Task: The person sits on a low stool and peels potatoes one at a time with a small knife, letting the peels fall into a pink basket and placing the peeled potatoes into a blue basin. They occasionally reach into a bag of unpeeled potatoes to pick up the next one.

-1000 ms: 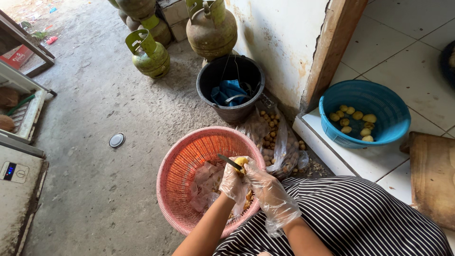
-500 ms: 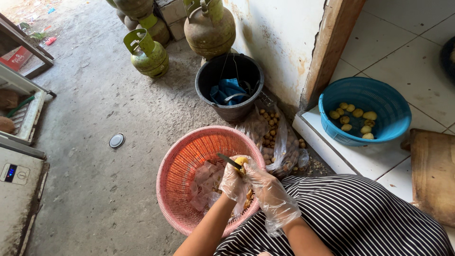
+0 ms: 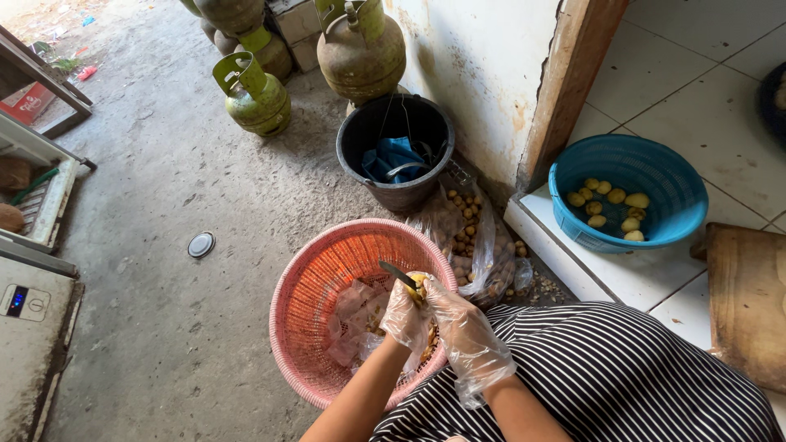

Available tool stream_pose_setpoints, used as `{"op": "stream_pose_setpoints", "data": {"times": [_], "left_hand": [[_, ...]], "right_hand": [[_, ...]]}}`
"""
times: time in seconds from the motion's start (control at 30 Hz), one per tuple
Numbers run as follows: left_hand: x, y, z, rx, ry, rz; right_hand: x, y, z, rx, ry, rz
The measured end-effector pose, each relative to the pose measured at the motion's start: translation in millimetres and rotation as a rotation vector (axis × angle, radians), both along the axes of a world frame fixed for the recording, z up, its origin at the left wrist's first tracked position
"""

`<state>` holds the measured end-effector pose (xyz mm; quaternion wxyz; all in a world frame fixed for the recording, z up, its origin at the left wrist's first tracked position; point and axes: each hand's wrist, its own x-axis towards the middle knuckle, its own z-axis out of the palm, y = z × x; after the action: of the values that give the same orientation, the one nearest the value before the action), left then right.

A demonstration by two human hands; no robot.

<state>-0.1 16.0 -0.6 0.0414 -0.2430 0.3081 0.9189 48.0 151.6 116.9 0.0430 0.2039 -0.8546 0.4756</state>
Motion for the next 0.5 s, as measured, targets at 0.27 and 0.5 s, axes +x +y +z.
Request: {"op": "stream_pose_setpoints", "data": {"times": [0.27, 0.5], "left_hand": [[7, 8, 10, -0.092, -0.021, -0.130], [-5, -6, -7, -0.066, -0.164, -0.006]], "right_hand": [[-8, -1, 5, -0.405, -0.549, -0.053], [0, 0, 1, -0.066, -0.147, 0.099]]}}
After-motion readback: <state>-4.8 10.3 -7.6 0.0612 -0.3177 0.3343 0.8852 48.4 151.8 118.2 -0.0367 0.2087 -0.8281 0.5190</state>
